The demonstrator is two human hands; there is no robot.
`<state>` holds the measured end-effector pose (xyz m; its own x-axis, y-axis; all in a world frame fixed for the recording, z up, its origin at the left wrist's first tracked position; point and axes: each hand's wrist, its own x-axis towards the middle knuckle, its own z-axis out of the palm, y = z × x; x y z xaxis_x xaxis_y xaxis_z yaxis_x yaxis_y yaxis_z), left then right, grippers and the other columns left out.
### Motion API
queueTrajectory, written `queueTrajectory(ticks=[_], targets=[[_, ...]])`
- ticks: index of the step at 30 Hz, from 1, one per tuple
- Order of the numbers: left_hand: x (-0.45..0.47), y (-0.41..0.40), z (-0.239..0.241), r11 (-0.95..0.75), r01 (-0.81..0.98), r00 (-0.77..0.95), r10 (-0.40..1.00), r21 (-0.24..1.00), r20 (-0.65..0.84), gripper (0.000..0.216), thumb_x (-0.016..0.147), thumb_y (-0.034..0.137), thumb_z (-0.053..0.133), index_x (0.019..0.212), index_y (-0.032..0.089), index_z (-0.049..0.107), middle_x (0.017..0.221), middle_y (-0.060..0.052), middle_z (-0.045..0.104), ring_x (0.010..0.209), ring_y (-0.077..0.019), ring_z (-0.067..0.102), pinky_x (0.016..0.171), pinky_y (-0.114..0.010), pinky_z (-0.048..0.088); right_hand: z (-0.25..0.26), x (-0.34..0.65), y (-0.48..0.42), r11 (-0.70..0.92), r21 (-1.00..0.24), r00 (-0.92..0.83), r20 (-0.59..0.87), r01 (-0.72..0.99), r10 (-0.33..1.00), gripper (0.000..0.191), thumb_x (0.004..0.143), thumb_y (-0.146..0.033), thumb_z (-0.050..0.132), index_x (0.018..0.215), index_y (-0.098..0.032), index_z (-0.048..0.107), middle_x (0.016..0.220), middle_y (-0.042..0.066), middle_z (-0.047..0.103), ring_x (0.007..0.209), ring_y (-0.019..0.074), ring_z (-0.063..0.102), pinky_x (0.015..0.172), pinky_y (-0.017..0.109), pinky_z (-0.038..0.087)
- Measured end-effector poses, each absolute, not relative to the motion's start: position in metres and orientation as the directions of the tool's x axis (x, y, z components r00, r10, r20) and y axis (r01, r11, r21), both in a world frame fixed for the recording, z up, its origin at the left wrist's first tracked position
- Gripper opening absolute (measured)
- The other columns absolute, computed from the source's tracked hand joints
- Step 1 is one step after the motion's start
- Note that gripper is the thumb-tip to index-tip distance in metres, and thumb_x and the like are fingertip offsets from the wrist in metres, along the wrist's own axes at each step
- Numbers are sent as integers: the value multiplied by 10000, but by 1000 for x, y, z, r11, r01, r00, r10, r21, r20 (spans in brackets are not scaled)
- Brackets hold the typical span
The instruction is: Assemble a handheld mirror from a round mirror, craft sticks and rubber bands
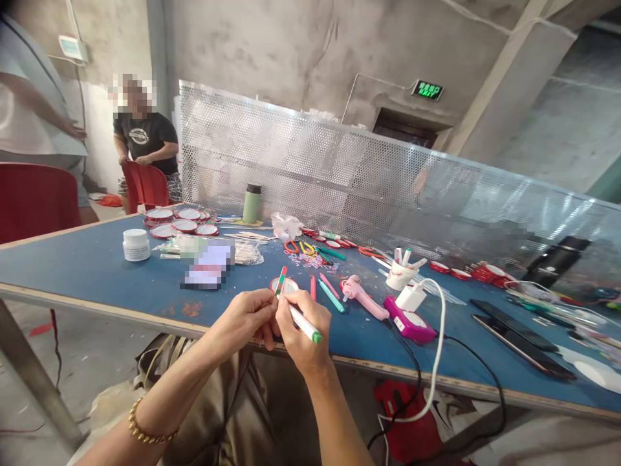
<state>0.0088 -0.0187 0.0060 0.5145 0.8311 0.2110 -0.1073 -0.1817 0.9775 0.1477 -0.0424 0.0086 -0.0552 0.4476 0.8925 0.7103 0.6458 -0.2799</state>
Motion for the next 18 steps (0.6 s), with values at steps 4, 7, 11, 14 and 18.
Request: queueTrajectory(ticks=[4, 7, 11, 14, 18], targets=[[9, -19, 7, -172, -103, 517, 832, 980, 201, 171, 857, 274, 457, 714, 181, 473, 612, 2, 632, 424, -114, 618, 391, -159, 389, 9, 148, -42, 648, -276, -65, 890, 710, 451, 141, 895, -195, 583, 764, -178, 632, 542, -46, 562, 453, 86, 501, 486, 221, 405], [9, -19, 9, -170, -103, 520, 831, 980, 199, 174, 859, 285, 459, 722, 180, 477, 610, 4, 630, 425, -113, 617, 390, -158, 380, 9, 148, -42, 649, -275, -65, 891, 710, 449, 141, 894, -197, 585, 763, -177, 632, 542, -47, 560, 454, 85, 499, 486, 220, 405], [8, -20, 10, -162, -103, 517, 834, 981, 191, 170, 852, 284, 465, 719, 178, 472, 597, 9, 621, 420, -107, 612, 389, -152, 363, 9, 147, -43, 643, -303, -30, 891, 704, 452, 142, 897, -203, 582, 767, -178, 632, 546, -45, 566, 457, 88, 508, 489, 219, 416], [8, -21, 10, -156, -106, 515, 836, 982, 188, 167, 849, 282, 469, 718, 177, 473, 595, 10, 619, 418, -104, 609, 386, -150, 357, 8, 147, -44, 636, -313, -21, 888, 705, 460, 144, 901, -209, 578, 771, -179, 631, 555, -40, 575, 466, 94, 517, 496, 223, 425], [8, -21, 10, -153, -111, 515, 836, 982, 189, 157, 845, 268, 465, 717, 177, 471, 606, 8, 626, 419, -101, 609, 387, -150, 364, 7, 148, -43, 634, -303, -33, 887, 712, 462, 142, 900, -216, 578, 772, -182, 631, 556, -35, 579, 473, 103, 522, 506, 235, 430]])
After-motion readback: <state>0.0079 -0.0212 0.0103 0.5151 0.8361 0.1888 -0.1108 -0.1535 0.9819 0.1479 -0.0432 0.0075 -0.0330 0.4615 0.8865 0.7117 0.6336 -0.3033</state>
